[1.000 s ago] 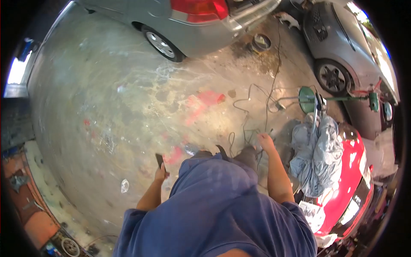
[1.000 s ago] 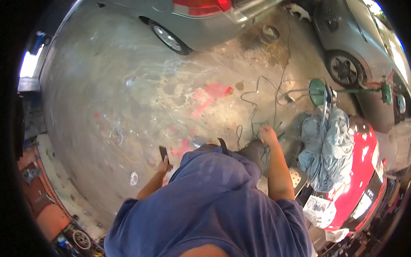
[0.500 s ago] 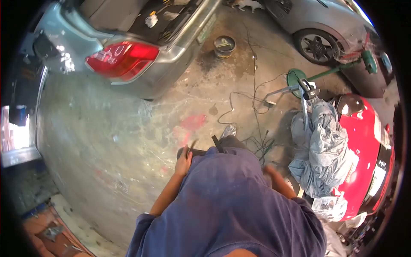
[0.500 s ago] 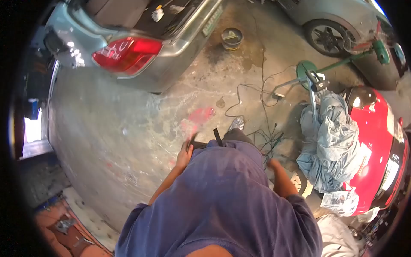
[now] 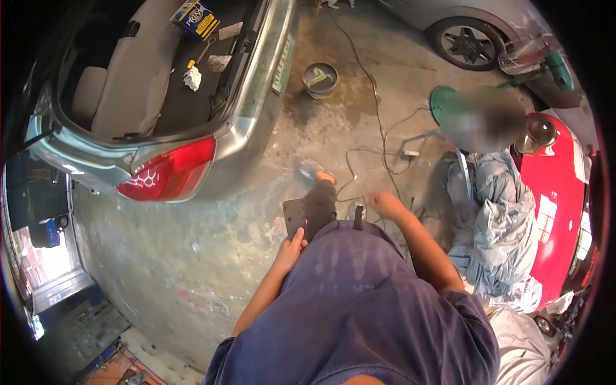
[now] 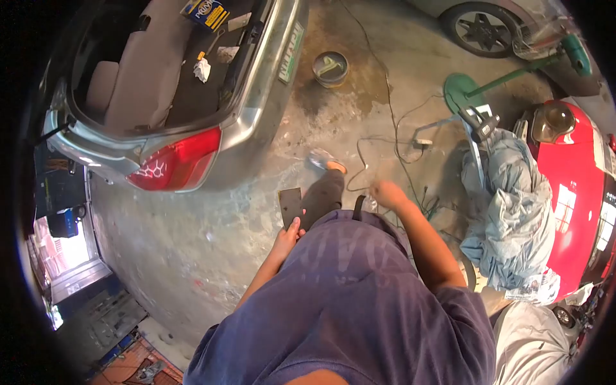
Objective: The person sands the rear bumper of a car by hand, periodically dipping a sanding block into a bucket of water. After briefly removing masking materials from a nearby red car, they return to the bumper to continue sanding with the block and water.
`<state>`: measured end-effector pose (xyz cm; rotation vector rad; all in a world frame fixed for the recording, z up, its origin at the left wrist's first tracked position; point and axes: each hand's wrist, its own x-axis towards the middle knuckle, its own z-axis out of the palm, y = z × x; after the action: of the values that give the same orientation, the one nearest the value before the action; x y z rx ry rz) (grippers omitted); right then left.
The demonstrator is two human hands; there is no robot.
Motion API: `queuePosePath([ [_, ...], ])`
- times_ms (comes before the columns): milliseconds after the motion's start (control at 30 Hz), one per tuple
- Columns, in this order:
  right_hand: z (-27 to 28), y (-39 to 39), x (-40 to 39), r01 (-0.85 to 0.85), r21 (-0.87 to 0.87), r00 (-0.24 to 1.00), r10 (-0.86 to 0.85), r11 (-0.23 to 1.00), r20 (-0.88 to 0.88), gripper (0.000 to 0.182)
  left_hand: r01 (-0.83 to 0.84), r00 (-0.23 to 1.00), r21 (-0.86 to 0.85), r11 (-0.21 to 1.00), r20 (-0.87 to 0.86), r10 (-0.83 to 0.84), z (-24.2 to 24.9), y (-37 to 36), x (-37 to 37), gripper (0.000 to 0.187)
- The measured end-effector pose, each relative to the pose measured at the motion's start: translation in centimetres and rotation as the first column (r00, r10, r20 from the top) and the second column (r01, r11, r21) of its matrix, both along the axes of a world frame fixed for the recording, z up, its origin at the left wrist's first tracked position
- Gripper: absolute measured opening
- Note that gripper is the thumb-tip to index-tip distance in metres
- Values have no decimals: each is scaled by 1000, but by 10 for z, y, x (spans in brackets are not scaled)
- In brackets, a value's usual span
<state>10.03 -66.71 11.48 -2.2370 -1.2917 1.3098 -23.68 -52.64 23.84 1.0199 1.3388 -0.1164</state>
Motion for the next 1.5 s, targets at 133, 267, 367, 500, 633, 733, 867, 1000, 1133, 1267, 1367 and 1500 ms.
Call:
queuePosePath([
  [133,26,10,-5,297,-8,955,-297,955,-8,42,204,979,111,973,-36,-201,-5,89,50,57],
  [267,38,51,2,375,239,905,-410,896,117,37,470,882,92,878,-88,-463,-36,157,83,63],
  [367,98,96,26,433,26,899,-434,901,59,31,474,879,69,878,-83,-469,-58,188,103,71],
  [500,134,110,40,430,-10,903,-430,903,-1,30,507,862,175,844,-89,-499,-52,215,132,73],
  [633,136,133,71,403,-111,908,-413,908,-79,29,409,912,226,884,-72,-404,-69,220,145,72],
  [733,128,165,111,165,-93,978,-175,982,-113,31,370,929,198,908,-93,-358,-73,218,163,66],
  [867,80,221,177,-140,-90,990,136,986,-43,35,315,944,120,942,-146,-297,-49,217,187,63],
  [1000,-81,263,236,-558,-250,820,571,791,-22,43,108,994,5,994,-31,-108,-94,208,230,67],
  [1133,-114,345,274,-547,-263,833,549,795,-71,44,-133,988,-117,984,60,141,-163,198,316,66],
  [1267,-214,409,301,-500,-146,855,513,854,73,38,-158,986,139,978,-25,163,-290,203,385,57],
  [1367,-306,471,314,-530,-53,825,529,847,200,42,-272,962,119,955,22,272,-395,235,417,56],
  [1500,-425,553,329,-633,173,738,522,755,428,44,-132,977,512,849,-79,199,-483,299,454,57],
])
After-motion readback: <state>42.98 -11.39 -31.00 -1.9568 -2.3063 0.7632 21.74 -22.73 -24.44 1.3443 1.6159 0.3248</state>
